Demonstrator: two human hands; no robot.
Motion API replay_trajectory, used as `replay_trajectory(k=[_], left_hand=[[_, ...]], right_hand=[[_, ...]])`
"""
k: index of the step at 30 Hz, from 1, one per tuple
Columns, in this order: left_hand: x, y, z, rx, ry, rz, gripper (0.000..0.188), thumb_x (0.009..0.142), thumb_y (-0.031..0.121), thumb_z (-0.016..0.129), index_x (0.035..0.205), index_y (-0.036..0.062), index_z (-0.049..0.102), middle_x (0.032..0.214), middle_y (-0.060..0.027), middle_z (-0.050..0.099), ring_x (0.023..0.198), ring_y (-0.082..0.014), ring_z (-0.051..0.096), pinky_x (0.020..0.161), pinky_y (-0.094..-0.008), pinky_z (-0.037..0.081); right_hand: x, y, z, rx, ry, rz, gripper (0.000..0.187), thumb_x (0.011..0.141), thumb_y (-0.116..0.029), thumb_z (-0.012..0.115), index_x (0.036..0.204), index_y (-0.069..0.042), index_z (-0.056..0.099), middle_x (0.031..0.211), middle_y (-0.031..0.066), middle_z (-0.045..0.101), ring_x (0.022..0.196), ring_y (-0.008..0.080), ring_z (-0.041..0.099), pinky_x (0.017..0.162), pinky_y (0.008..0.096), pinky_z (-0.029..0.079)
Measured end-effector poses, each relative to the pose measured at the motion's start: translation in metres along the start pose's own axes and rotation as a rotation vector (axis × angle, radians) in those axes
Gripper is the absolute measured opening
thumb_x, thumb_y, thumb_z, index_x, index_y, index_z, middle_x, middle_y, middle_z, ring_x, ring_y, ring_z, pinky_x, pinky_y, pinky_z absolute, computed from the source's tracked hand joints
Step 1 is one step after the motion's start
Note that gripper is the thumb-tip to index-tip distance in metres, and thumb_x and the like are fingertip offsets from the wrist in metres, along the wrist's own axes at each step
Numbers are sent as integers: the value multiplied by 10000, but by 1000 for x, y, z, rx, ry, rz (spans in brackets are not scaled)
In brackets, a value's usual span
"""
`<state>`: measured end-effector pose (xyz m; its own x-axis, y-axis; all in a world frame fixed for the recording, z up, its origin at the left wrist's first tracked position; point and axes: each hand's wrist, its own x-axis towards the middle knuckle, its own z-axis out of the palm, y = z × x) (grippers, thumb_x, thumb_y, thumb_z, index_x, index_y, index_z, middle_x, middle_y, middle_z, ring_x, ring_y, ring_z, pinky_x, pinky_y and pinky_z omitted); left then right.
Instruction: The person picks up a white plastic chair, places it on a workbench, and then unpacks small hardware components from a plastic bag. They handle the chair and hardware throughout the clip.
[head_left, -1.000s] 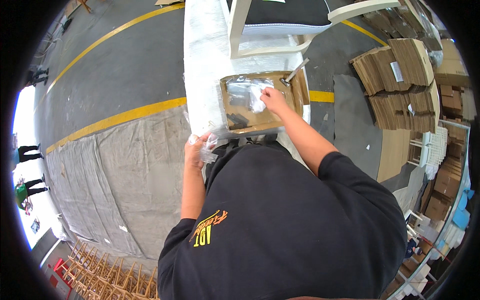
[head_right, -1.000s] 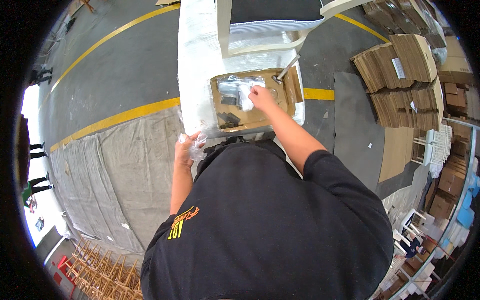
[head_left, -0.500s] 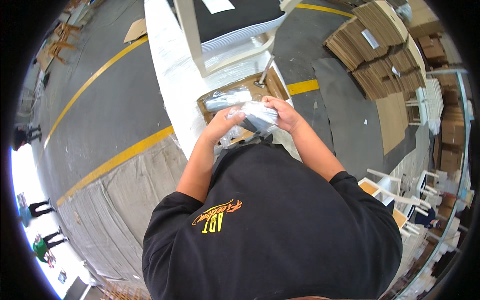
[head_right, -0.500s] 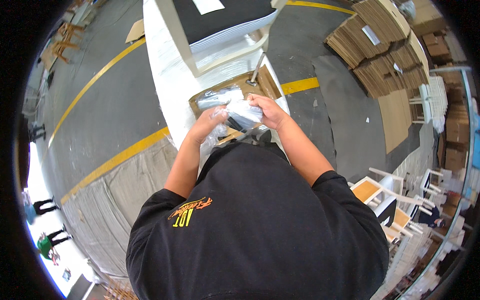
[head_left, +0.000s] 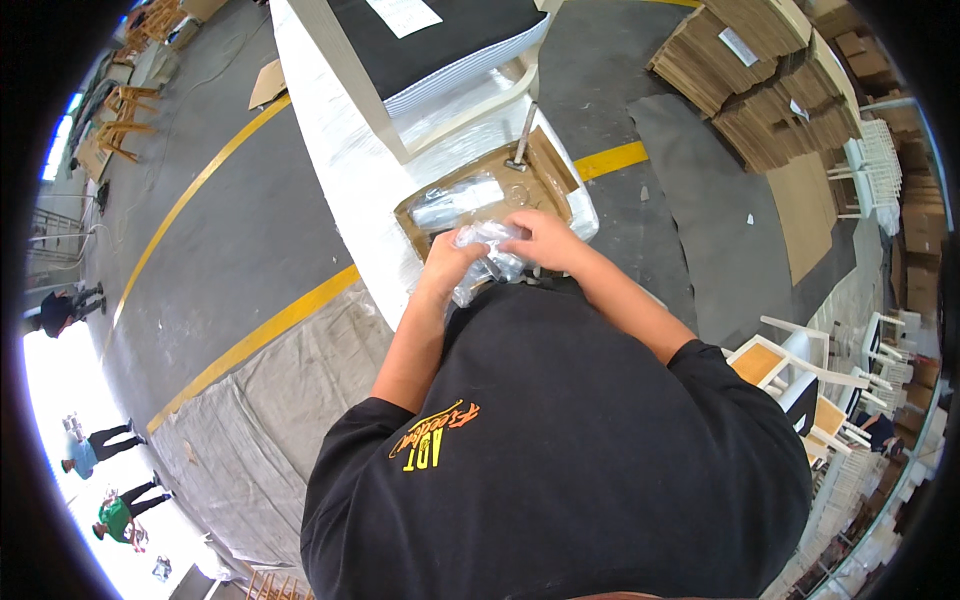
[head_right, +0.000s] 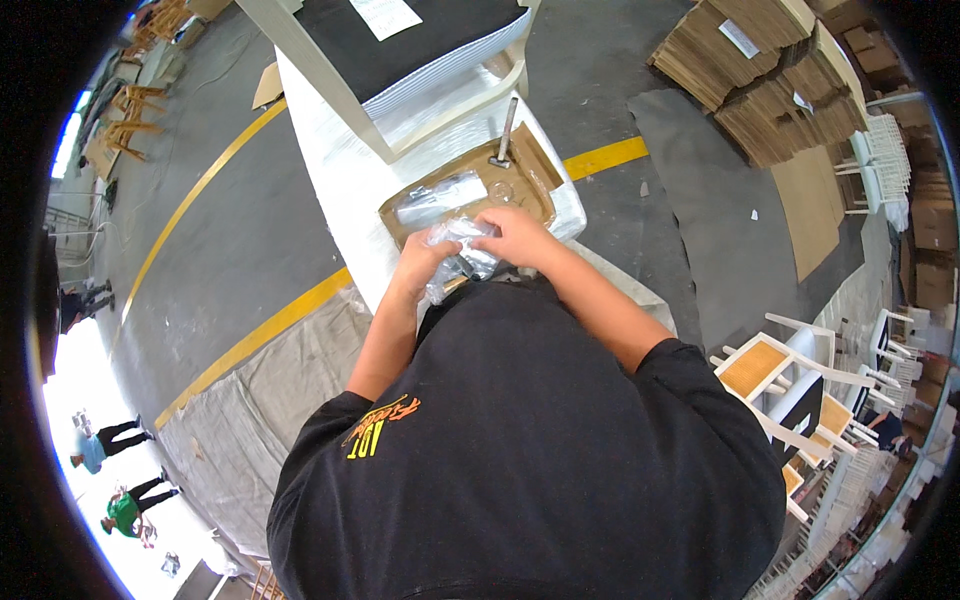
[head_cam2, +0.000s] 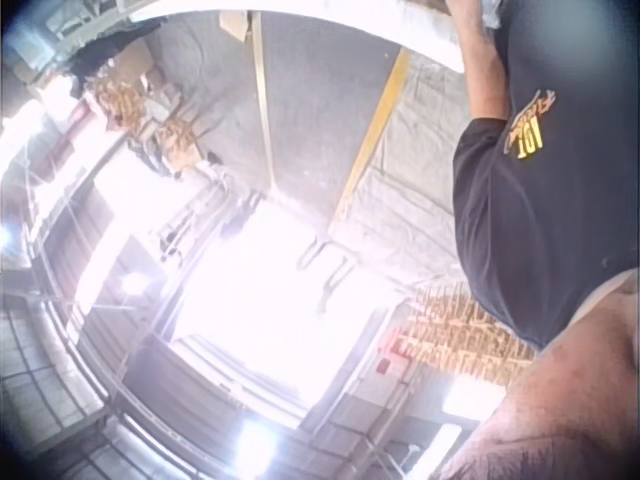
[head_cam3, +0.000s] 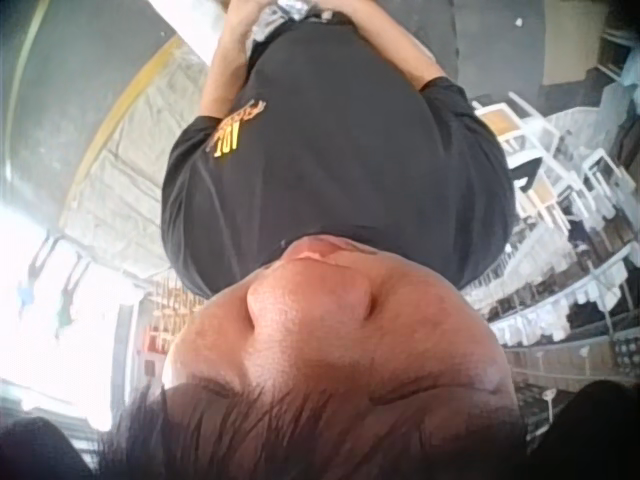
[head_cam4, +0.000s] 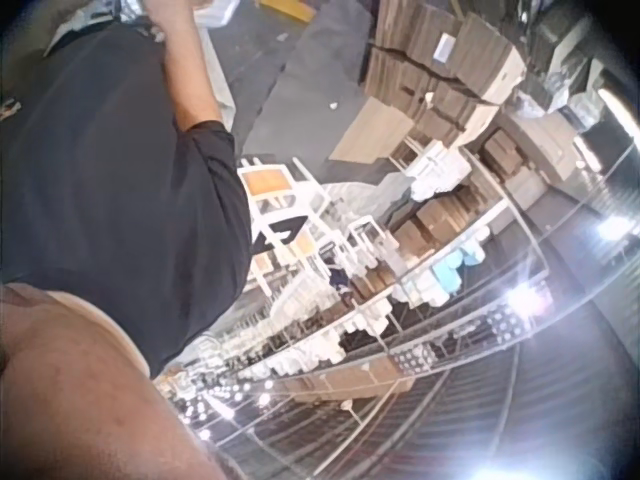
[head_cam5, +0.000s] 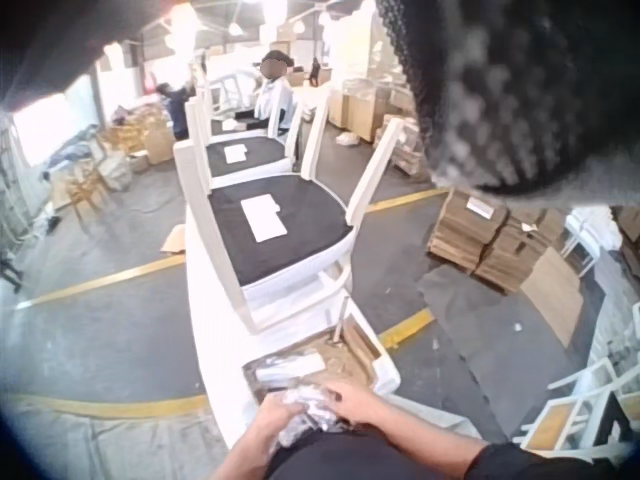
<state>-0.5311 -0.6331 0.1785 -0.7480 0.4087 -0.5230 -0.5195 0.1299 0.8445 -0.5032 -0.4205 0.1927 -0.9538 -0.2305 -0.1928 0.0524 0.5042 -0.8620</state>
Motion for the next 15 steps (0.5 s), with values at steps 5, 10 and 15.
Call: replay_trajectory(k=[5, 10, 15], left_hand=[[-11, 2, -12, -47, 15, 14, 295, 820, 118, 734, 1073, -29, 701, 977, -73, 709, 873, -153, 633, 811, -304, 488], [-19, 9, -14, -54, -2, 38, 321, 834, 177, 778, 1077, -21, 709, 984, -67, 711, 877, -148, 634, 809, -302, 489], [-25, 3, -15, -60, 0, 23, 355, 822, 180, 788, 1099, -25, 705, 994, -66, 709, 880, -142, 629, 805, -300, 490]], right_hand=[[10, -4, 7, 96, 62, -94, 168, 852, -164, 716, 935, -21, 685, 808, 130, 667, 748, 237, 636, 700, 356, 496], [14, 1, 13, 208, -16, -48, 161, 890, -151, 711, 942, -3, 676, 774, 77, 642, 736, 139, 569, 681, 312, 466], [20, -4, 12, 74, -127, -110, 166, 892, -159, 722, 938, -3, 688, 782, 64, 658, 729, 116, 560, 671, 305, 466]])
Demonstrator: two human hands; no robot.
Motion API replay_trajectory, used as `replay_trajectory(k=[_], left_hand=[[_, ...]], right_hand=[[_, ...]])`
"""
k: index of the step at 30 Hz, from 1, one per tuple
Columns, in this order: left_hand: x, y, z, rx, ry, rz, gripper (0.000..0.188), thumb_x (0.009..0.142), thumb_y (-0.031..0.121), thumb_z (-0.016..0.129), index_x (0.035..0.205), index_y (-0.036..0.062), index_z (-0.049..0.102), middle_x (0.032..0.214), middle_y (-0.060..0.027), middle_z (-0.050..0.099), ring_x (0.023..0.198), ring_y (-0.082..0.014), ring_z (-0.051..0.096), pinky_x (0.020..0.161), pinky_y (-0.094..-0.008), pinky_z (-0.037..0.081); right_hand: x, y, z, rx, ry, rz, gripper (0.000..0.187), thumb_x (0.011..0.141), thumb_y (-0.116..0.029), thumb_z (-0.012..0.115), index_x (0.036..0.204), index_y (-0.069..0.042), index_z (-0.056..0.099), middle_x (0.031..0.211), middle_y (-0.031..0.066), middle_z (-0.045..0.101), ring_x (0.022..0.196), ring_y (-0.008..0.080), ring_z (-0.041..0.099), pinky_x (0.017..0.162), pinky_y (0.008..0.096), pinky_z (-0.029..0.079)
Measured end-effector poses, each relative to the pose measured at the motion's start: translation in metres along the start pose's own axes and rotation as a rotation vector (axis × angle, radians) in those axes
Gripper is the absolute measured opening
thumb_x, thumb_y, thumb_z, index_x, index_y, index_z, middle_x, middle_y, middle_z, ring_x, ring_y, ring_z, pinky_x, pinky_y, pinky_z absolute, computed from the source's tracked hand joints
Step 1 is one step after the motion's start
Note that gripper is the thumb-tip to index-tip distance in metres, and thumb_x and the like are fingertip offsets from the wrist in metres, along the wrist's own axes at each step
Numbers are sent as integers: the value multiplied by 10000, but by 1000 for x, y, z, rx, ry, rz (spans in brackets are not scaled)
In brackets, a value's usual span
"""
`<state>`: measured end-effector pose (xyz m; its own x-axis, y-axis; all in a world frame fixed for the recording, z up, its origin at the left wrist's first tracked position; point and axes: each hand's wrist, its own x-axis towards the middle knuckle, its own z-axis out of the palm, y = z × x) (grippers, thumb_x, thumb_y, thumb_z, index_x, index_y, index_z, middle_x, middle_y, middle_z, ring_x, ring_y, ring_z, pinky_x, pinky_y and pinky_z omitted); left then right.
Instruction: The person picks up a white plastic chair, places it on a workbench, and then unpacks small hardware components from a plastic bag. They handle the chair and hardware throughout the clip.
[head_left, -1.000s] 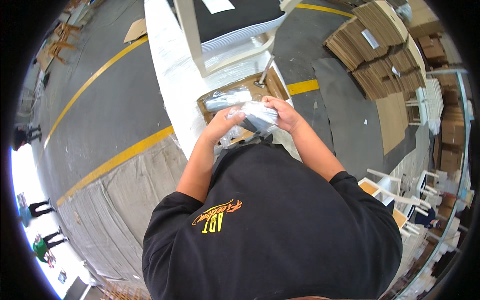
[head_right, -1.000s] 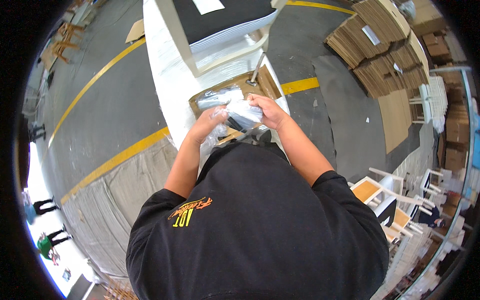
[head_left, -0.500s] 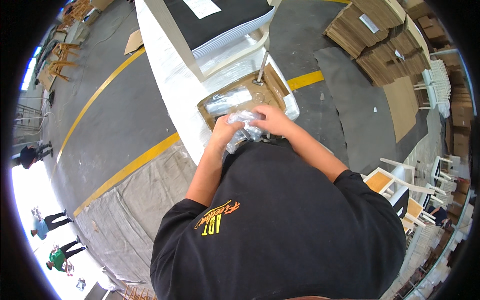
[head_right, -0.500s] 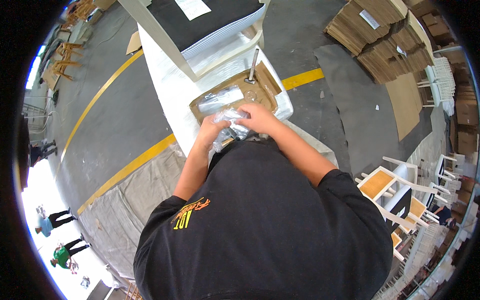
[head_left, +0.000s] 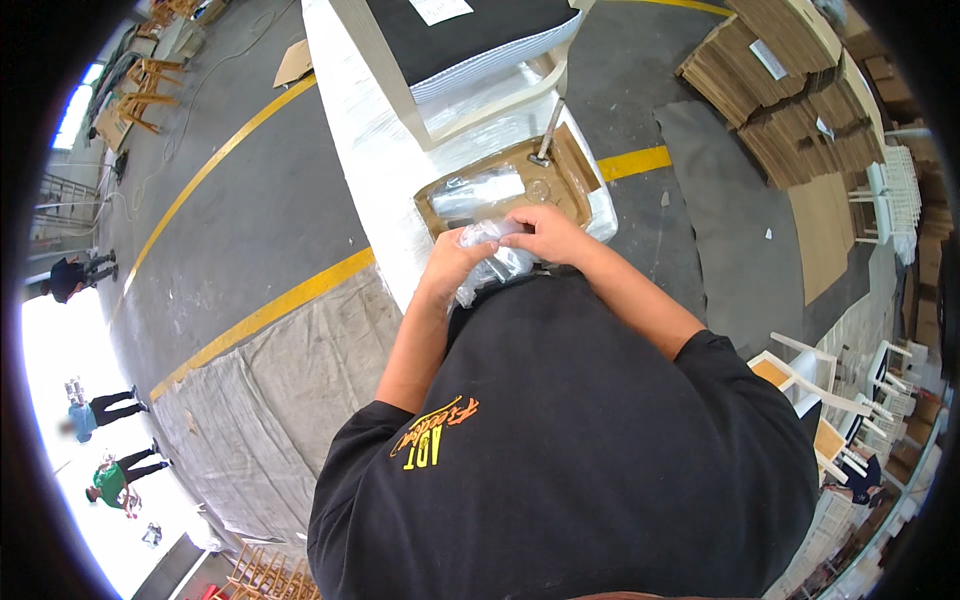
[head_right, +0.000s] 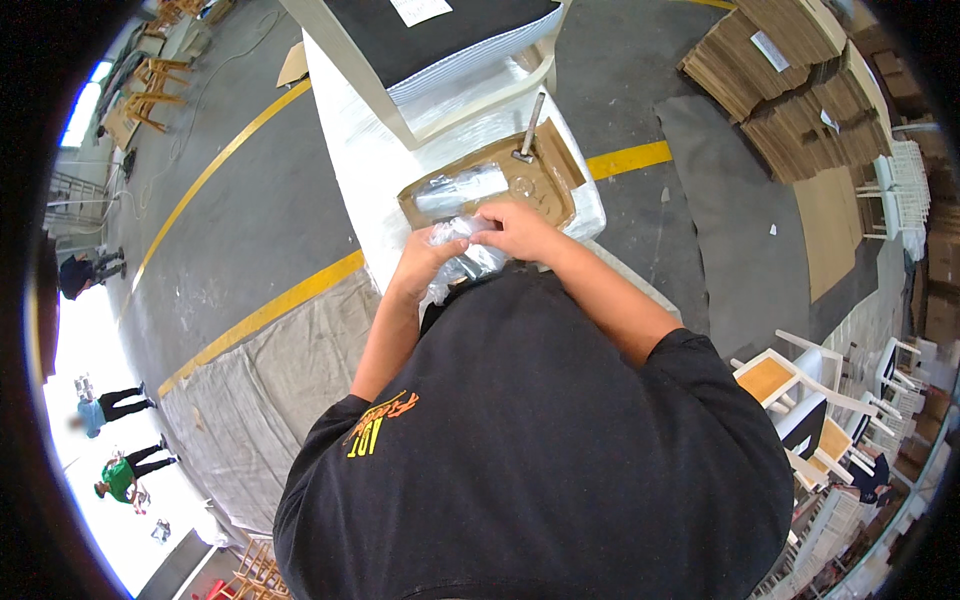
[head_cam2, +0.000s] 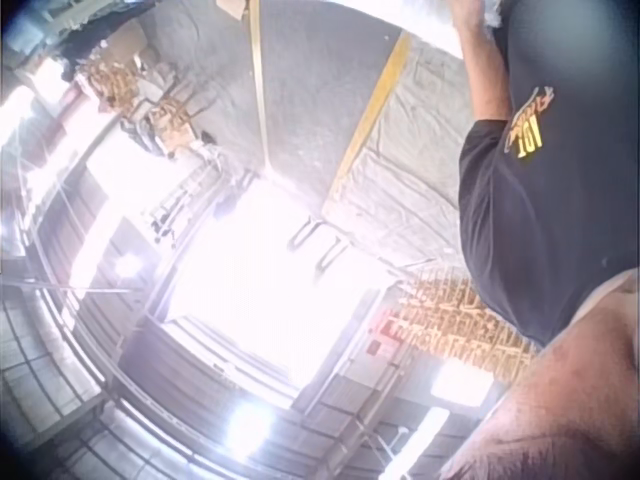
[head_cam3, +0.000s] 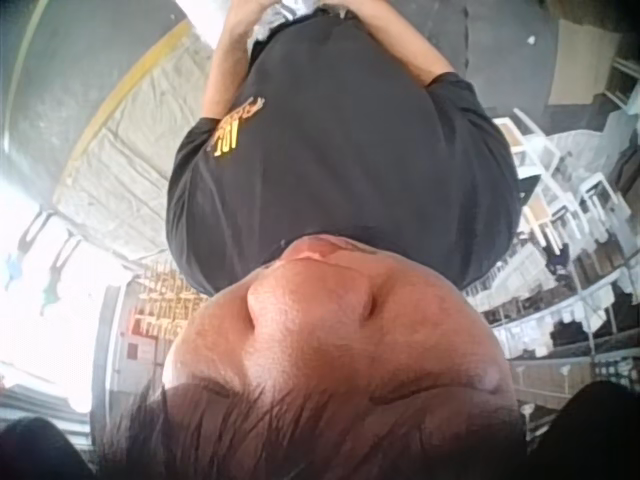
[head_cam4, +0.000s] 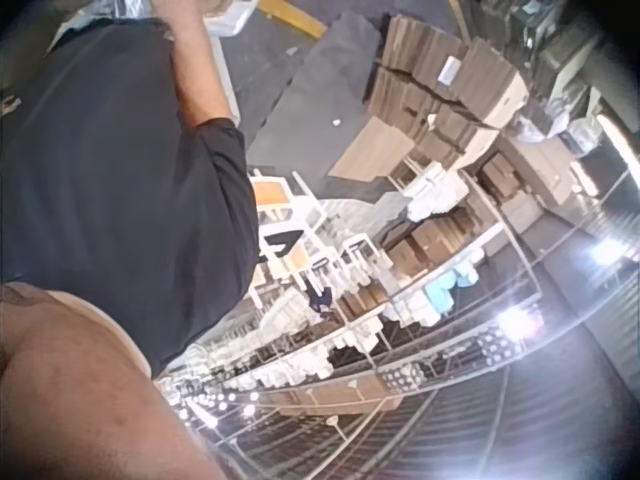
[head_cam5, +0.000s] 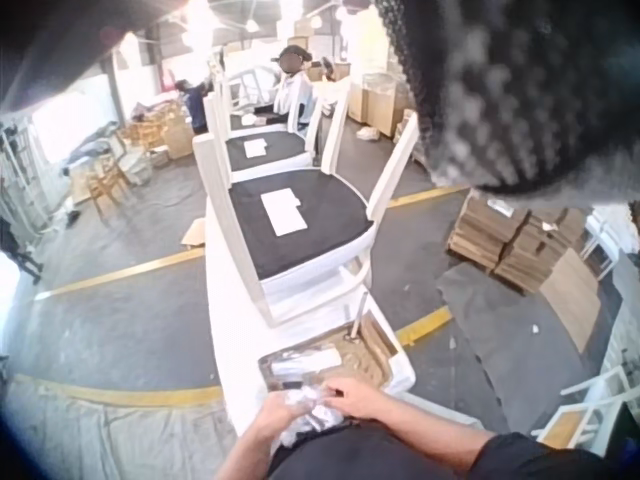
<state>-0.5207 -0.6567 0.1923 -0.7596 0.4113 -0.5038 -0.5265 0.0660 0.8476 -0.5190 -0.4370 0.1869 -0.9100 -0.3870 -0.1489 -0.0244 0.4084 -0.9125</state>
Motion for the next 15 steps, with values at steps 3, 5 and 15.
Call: replay_trajectory(k=[3, 5, 15], left_hand=[[2, 4, 1, 67, -42, -49, 362, 819, 184, 792, 1098, -31, 705, 984, -65, 708, 865, -139, 625, 798, -293, 489], [2, 6, 3, 117, -50, -66, 337, 830, 169, 778, 1088, -36, 707, 970, -64, 711, 850, -136, 631, 787, -294, 495], [13, 9, 16, 152, 1, 8, 285, 859, 114, 745, 1086, -54, 706, 963, -64, 718, 844, -135, 637, 787, -313, 507]], right_hand=[[2, 7, 2, 132, 72, 37, 178, 875, -175, 735, 890, -8, 678, 736, 85, 630, 673, 129, 532, 636, 317, 450], [2, 8, 2, 180, 89, 55, 182, 878, -173, 735, 881, -1, 676, 724, 81, 627, 671, 127, 527, 635, 317, 447], [3, 13, -11, 319, 98, 56, 167, 893, -158, 721, 884, 6, 688, 708, 26, 627, 687, 88, 522, 641, 288, 442]])
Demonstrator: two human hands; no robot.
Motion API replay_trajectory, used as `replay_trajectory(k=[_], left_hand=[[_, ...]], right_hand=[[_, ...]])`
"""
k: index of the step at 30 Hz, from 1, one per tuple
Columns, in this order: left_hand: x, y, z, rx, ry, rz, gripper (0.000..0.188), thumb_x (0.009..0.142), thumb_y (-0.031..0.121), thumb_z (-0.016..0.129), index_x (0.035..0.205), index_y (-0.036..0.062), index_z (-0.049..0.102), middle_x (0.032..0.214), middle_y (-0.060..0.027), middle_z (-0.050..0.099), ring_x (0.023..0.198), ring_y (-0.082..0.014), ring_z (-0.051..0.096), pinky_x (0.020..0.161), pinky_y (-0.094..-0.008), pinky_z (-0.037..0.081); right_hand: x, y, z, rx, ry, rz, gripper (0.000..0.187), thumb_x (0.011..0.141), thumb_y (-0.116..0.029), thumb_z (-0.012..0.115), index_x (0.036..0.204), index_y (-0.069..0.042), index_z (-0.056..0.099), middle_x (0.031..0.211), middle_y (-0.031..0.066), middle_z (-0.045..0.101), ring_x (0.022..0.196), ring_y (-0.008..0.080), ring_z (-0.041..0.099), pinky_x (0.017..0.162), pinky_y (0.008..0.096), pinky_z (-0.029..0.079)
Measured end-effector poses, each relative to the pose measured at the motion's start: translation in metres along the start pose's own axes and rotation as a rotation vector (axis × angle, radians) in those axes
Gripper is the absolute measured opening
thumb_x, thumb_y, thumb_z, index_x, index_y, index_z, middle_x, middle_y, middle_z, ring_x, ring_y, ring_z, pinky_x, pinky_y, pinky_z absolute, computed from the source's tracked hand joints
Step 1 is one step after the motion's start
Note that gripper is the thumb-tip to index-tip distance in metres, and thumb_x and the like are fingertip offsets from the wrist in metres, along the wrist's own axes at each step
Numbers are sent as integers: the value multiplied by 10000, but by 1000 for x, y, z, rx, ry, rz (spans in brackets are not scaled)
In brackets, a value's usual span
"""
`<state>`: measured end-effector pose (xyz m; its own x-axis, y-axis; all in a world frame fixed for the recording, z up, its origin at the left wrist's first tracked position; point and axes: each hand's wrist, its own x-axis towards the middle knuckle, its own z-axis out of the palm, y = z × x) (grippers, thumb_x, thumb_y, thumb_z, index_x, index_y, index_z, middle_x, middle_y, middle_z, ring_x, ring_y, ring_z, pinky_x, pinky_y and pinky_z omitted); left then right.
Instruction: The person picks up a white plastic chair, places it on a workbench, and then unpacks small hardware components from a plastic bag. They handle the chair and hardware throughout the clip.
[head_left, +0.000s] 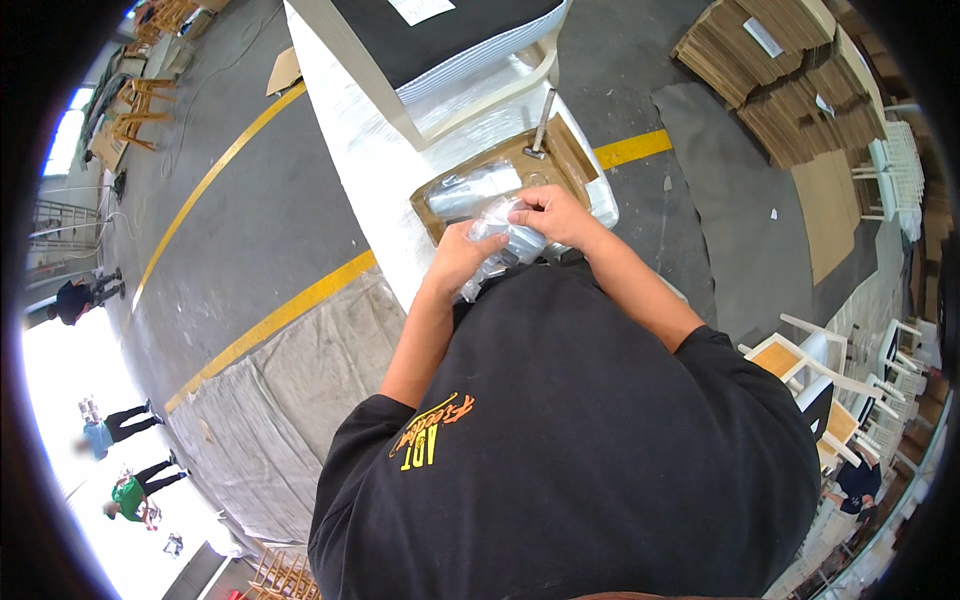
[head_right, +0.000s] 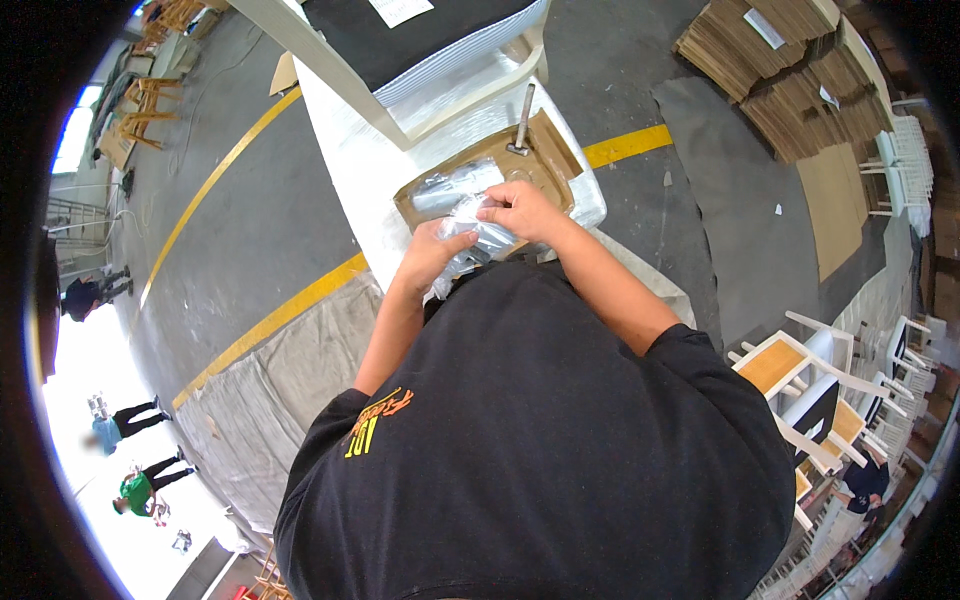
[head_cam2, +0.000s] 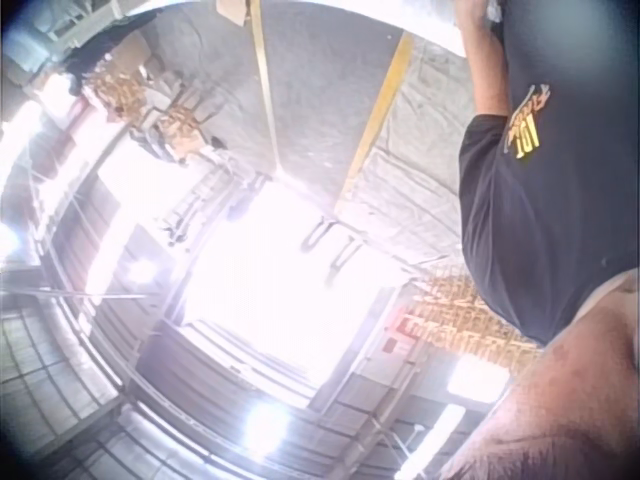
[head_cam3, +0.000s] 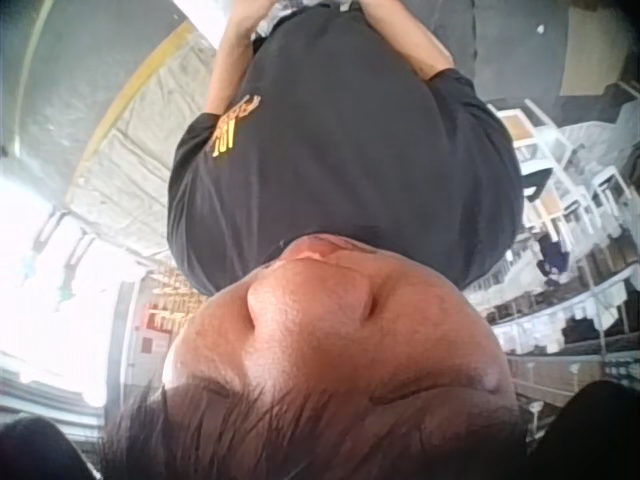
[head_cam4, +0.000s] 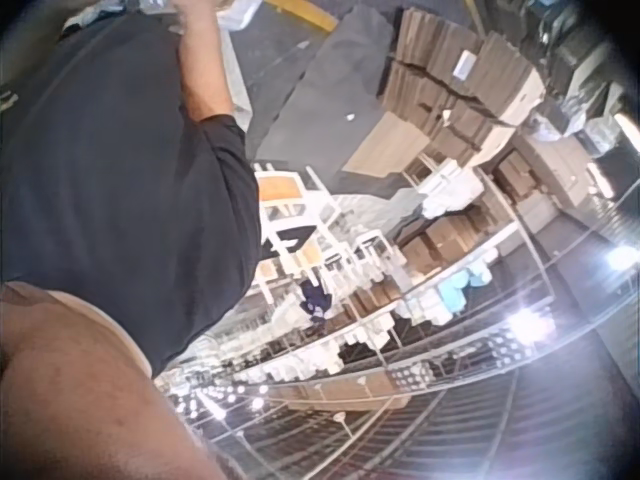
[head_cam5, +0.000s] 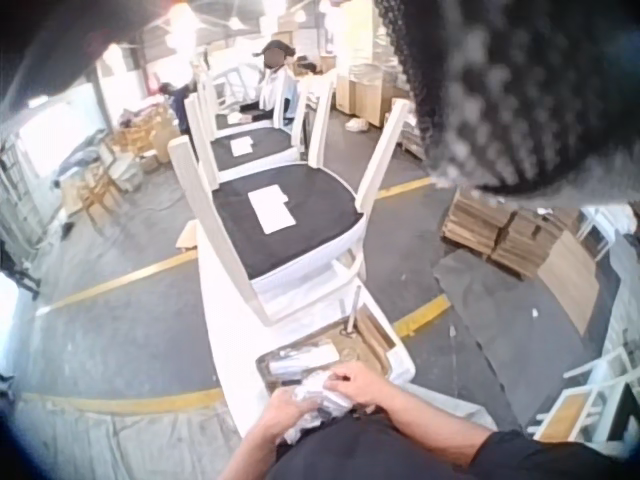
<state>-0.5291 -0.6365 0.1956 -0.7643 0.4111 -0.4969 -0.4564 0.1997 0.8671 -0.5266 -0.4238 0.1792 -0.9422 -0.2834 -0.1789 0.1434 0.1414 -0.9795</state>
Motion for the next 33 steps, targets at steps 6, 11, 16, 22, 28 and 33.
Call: replay_trajectory(k=[6, 11, 16, 22, 28, 33], left_hand=[[-3, 24, -3, 36, -70, -56, 351, 827, 151, 768, 1094, -65, 695, 991, -86, 710, 861, -159, 631, 803, -318, 494], [-11, 23, -11, 67, -94, -56, 477, 791, 219, 802, 1135, -83, 670, 1008, -101, 702, 890, -179, 628, 834, -326, 483], [-11, 26, -15, -14, -117, -12, 506, 783, 213, 807, 1155, -93, 654, 1014, -112, 701, 899, -189, 639, 839, -323, 487], [-20, 29, -24, -183, -95, -8, 403, 804, 150, 798, 1130, -53, 678, 986, -73, 715, 888, -146, 656, 834, -299, 504], [-21, 25, -25, -231, -64, 19, 399, 799, 134, 803, 1130, -49, 678, 1010, -76, 714, 902, -145, 654, 834, -299, 504], [-18, 17, -30, -244, -12, 79, 411, 802, 152, 806, 1139, -33, 659, 989, -85, 701, 856, -160, 649, 775, -299, 513]], right_hand=[[1, 1, -17, -9, 30, -15, 182, 898, -181, 727, 888, -1, 700, 717, 8, 627, 684, 75, 520, 633, 276, 434], [1, -14, -35, 20, -4, 31, 178, 903, -191, 735, 857, -23, 697, 702, -19, 603, 678, 60, 504, 615, 256, 411], [6, -22, -42, 127, -97, 90, 173, 915, -209, 733, 913, -37, 708, 752, -37, 616, 719, 50, 526, 647, 234, 429], [6, -41, -20, 311, -125, 97, 229, 898, -163, 746, 1060, -2, 725, 941, 24, 707, 900, 91, 614, 815, 256, 484], [5, -37, -15, 265, -67, 108, 236, 875, -116, 759, 1073, 11, 743, 1005, 56, 733, 925, 116, 640, 845, 273, 496], [8, -41, -13, 142, 12, 19, 222, 884, -170, 755, 1016, 8, 744, 889, 52, 728, 788, 115, 626, 710, 294, 493]])
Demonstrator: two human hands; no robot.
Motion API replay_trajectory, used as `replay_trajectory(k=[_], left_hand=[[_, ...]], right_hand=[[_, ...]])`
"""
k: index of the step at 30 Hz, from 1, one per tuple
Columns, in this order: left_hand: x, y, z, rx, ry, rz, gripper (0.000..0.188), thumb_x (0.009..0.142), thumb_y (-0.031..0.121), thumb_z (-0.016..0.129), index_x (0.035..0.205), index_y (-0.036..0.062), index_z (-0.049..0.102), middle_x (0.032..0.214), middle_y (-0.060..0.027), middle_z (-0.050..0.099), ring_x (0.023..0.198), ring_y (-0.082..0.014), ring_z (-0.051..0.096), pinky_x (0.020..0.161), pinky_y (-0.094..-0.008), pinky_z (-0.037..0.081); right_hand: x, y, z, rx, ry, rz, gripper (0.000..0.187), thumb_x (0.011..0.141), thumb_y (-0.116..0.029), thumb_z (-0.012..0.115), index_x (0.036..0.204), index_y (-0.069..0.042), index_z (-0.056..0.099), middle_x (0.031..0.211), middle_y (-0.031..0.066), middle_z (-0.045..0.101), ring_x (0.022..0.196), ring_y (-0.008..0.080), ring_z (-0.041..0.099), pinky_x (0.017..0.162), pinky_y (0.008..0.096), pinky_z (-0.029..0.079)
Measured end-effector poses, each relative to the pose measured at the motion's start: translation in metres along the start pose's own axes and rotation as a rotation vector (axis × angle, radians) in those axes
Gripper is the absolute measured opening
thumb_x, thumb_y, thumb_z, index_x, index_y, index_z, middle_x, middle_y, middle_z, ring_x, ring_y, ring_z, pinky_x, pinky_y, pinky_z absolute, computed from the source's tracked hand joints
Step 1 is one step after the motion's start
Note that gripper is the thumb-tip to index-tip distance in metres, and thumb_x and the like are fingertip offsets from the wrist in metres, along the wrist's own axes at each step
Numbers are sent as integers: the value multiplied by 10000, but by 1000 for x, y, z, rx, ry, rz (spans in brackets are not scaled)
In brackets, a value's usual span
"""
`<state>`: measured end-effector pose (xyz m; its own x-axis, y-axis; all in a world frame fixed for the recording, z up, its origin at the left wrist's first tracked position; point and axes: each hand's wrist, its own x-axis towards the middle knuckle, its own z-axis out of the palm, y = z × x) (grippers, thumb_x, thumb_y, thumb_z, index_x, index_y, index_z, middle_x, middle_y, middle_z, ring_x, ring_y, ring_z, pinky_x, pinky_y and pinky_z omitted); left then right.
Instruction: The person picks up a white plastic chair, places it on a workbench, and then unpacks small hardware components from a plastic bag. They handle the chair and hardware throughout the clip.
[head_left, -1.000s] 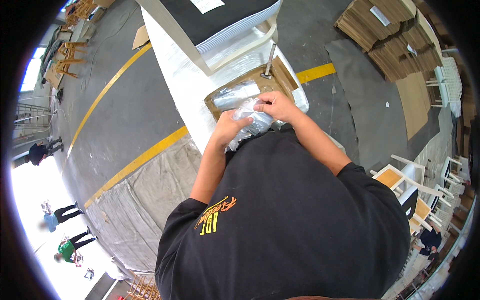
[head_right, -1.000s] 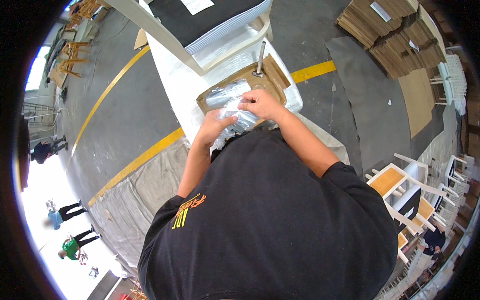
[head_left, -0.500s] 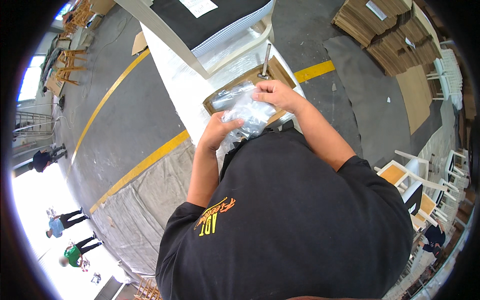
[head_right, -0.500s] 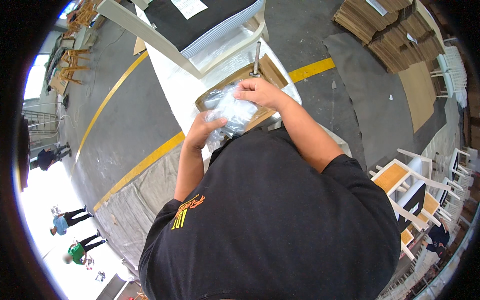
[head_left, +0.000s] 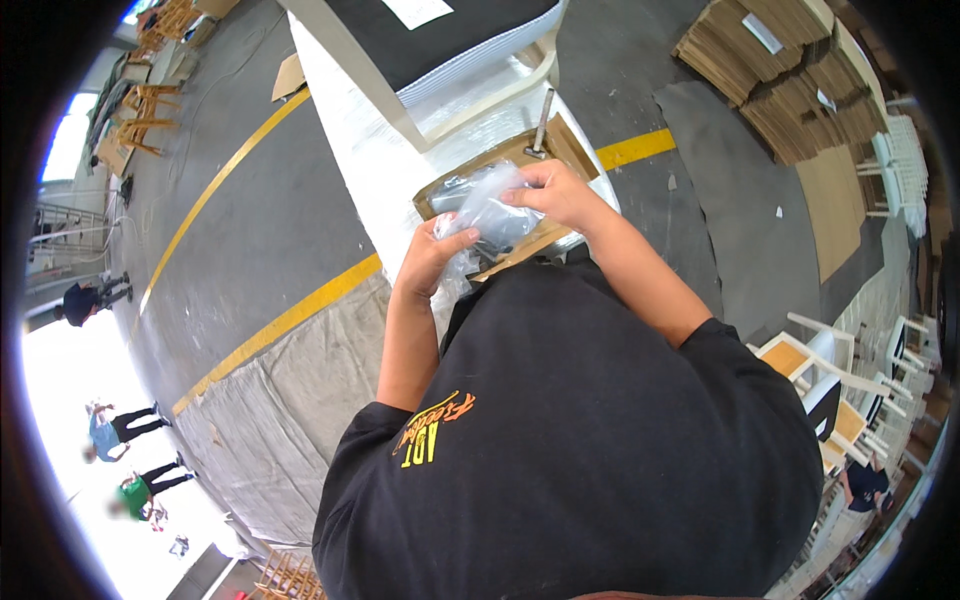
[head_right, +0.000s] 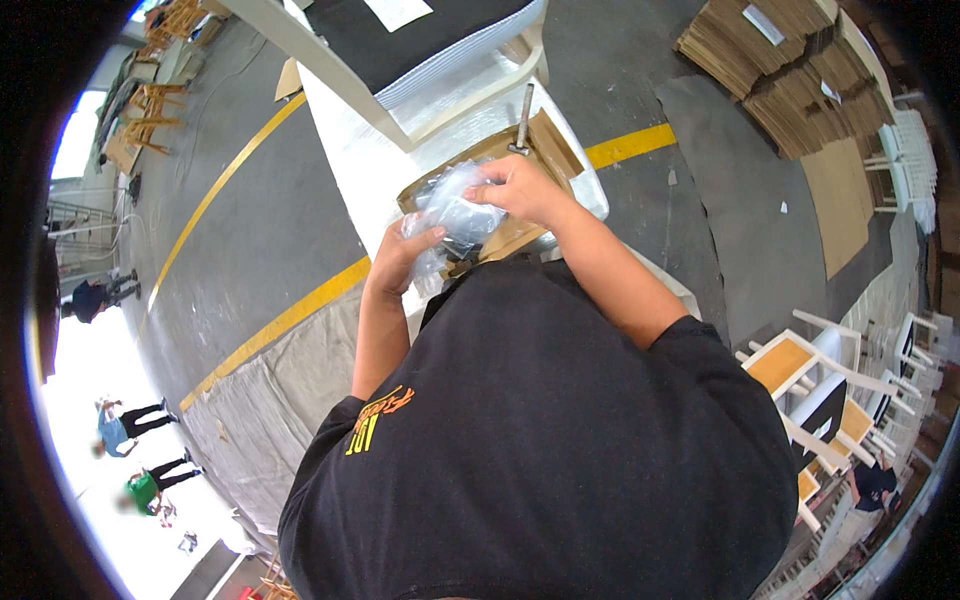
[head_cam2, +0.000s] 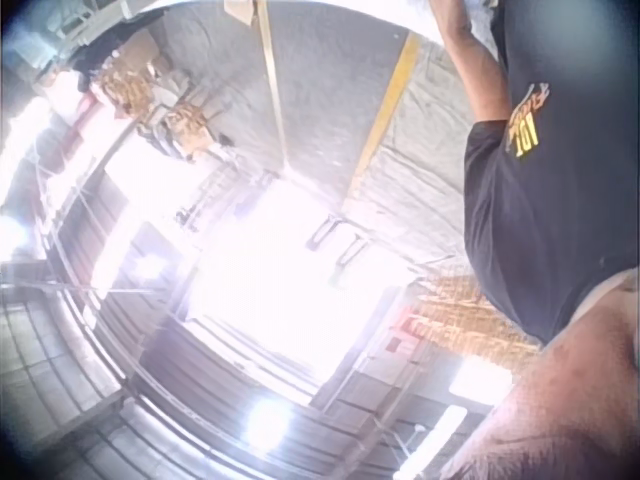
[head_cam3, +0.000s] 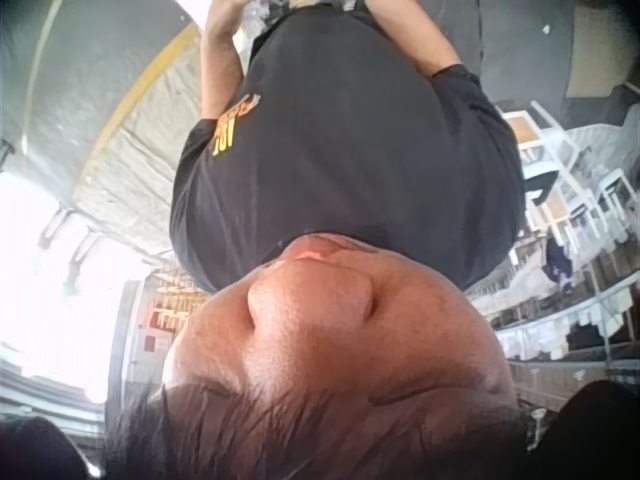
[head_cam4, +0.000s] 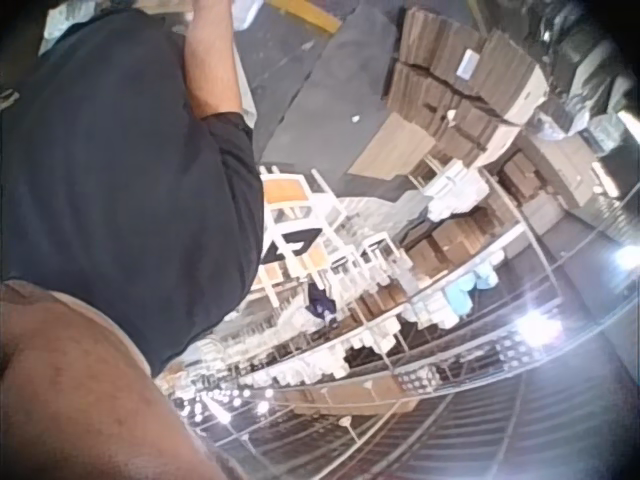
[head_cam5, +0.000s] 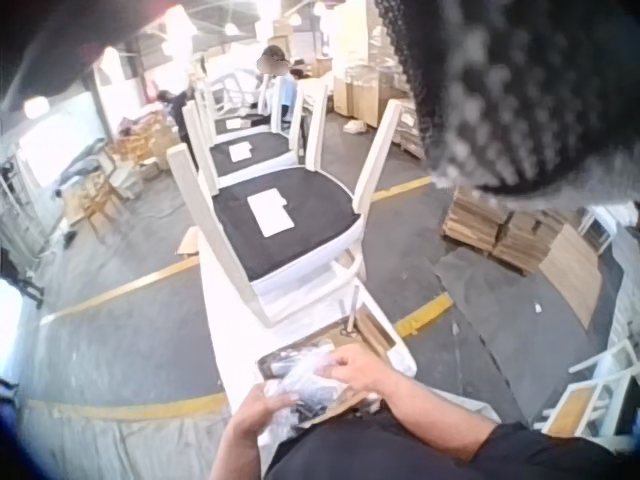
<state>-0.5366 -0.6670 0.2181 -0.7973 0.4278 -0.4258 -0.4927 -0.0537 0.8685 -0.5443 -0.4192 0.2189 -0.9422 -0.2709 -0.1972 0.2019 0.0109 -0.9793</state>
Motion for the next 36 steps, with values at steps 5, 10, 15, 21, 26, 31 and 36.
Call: replay_trajectory(k=[5, 10, 15, 21, 26, 31, 36], left_hand=[[1, -14, -10, -55, 315, -18, 363, 851, 188, 770, 1121, -18, 639, 889, -52, 665, 763, -144, 624, 664, -282, 511], [0, -19, -11, -508, -148, -275, 562, 962, 572, 589, 1030, 15, 629, 698, 6, 554, 590, -121, 555, 475, -272, 447], [10, -18, 26, -624, 74, -269, 513, 932, 540, 647, 1083, 50, 645, 734, -29, 627, 522, -165, 590, 390, -312, 441], [3, -23, 20, -601, 22, -221, 262, 866, 195, 711, 1071, 42, 656, 852, -65, 683, 611, -172, 635, 446, -317, 476], [-1, -15, 29, -514, 173, -21, 264, 881, 111, 689, 1114, -6, 646, 922, -85, 697, 758, -176, 676, 636, -299, 547], [-11, -2, 32, -294, 309, 135, 253, 866, 39, 691, 1108, -31, 672, 1013, -74, 710, 883, -140, 669, 796, -282, 526], [-20, 7, 33, -164, 322, 193, 253, 876, 61, 705, 1107, -37, 673, 1016, -64, 705, 871, -113, 647, 788, -274, 514]], right_hand=[[-7, -24, 18, -603, 152, -327, 137, 838, -102, 711, 947, -20, 724, 838, 103, 685, 749, 276, 646, 692, 352, 504], [-12, -23, 31, -918, 253, -625, 233, 736, -19, 673, 959, -64, 722, 877, 85, 641, 824, 298, 631, 720, 407, 512], [-20, -16, 38, -986, 229, -738, 214, 731, -39, 678, 932, -92, 730, 880, 40, 643, 840, 259, 622, 738, 390, 512], [-26, -12, 39, -988, 173, -762, 328, 680, 6, 693, 985, -105, 740, 953, 55, 643, 889, 272, 614, 768, 387, 510], [-32, -18, 38, -963, 145, -725, 390, 697, 28, 681, 1062, -99, 727, 1036, 90, 637, 985, 308, 601, 838, 396, 507], [-34, -43, 40, -859, 82, -717, 302, 766, -11, 697, 1064, -62, 714, 1055, 107, 635, 1018, 331, 601, 872, 403, 504], [-31, -61, 43, -843, 89, -703, 176, 785, -64, 726, 959, -41, 714, 953, 101, 650, 929, 317, 618, 821, 399, 517]])
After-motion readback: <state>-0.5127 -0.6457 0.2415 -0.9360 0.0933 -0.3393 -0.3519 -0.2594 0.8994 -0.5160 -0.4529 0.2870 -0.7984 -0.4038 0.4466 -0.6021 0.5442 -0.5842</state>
